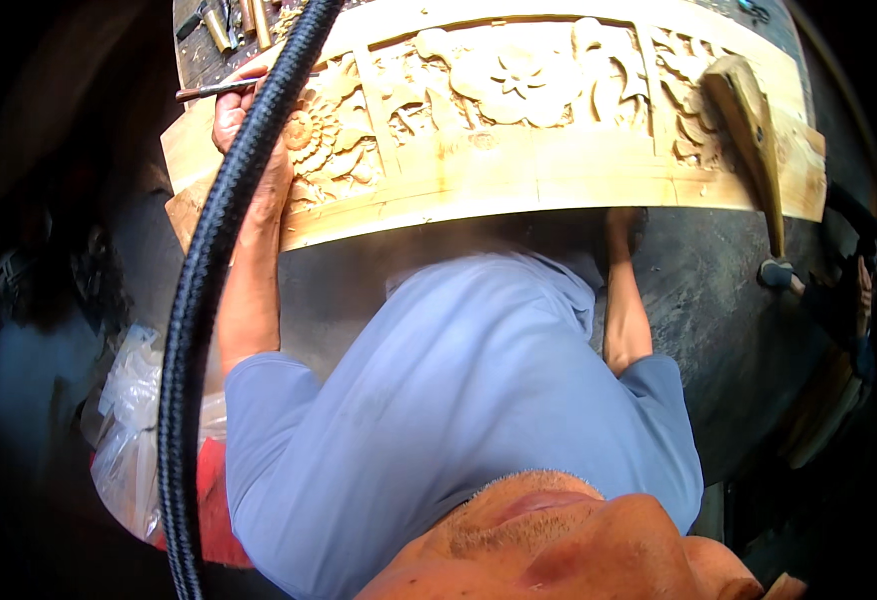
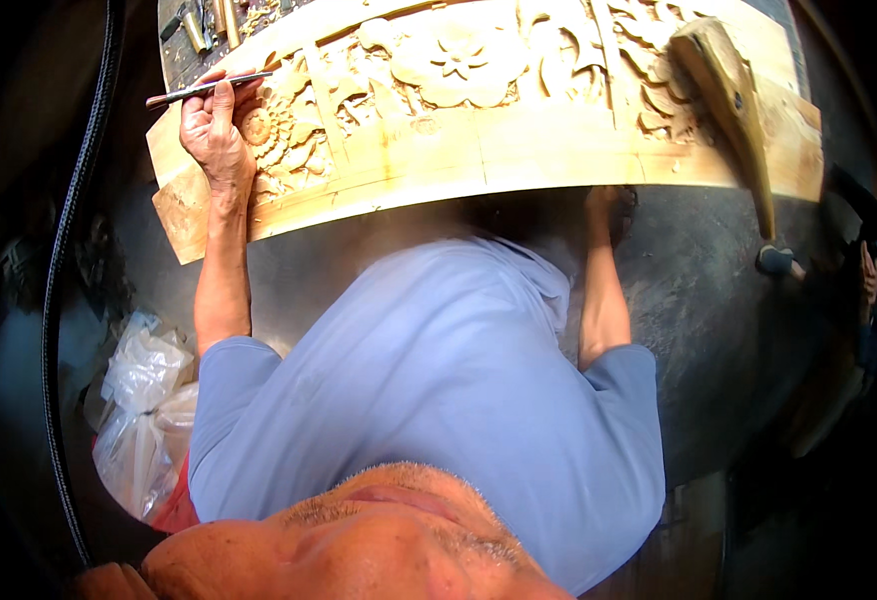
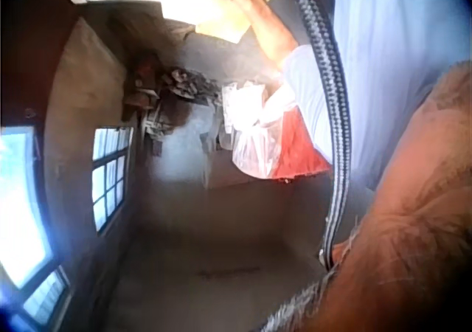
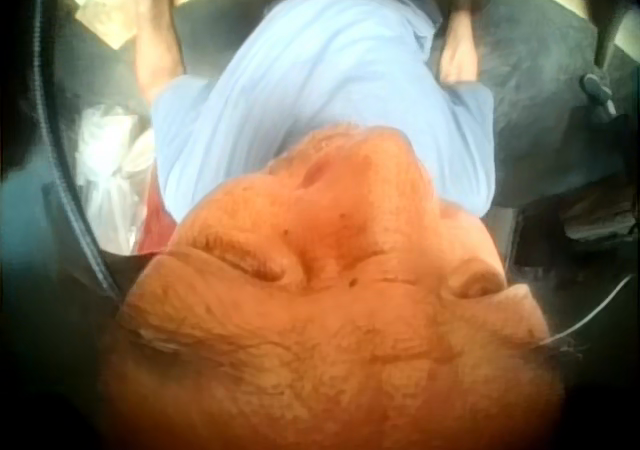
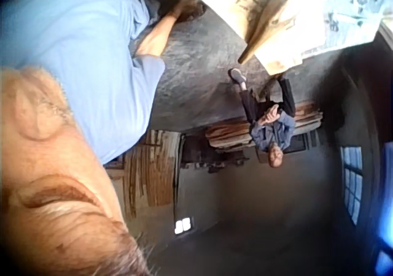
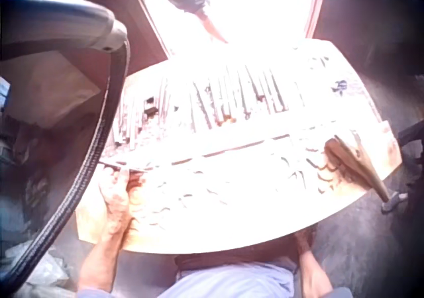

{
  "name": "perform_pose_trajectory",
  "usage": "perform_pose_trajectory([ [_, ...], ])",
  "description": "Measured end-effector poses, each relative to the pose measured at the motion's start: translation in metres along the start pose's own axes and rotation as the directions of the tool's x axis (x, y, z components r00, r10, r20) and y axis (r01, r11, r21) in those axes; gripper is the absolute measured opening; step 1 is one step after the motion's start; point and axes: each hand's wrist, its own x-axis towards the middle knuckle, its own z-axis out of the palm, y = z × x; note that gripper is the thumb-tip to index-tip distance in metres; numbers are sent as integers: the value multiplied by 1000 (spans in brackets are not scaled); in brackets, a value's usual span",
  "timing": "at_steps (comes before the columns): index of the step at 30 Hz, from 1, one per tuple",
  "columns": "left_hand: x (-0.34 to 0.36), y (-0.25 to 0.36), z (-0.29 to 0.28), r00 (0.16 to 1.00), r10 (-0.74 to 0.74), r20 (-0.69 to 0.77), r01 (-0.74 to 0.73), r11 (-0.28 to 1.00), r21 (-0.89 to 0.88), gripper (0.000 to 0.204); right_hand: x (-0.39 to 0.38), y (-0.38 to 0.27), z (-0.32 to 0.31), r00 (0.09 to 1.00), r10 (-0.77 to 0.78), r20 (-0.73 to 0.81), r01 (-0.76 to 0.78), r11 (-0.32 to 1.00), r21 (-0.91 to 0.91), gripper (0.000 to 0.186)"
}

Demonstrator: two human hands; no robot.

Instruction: The person carves decorative floral and animal patterns into a wooden board using a chisel and a wooden mallet. They remove small shavings from the surface of the panel to refine the details of the design.

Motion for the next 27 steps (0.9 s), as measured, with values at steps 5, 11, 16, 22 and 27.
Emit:
perform_pose_trajectory([
  [5,-9,9,0,999,15,-48,-11,997,81,18,-53,-129,-97,924,372,-88,-382,886,-265,37],
  [11,-10,8,11,998,-14,-59,18,997,81,20,-77,-101,-127,866,479,141,-350,783,-514,46],
  [16,-5,3,8,1000,14,-11,-12,981,193,18,-56,-98,-132,940,306,154,-200,855,-478,48],
  [22,-7,24,12,989,-140,-57,138,990,-26,11,-2,-98,-129,962,168,214,-55,890,-452,50],
  [27,-4,19,16,980,-197,-20,196,980,-29,9,25,-102,-132,887,427,174,-317,839,-442,60],
])
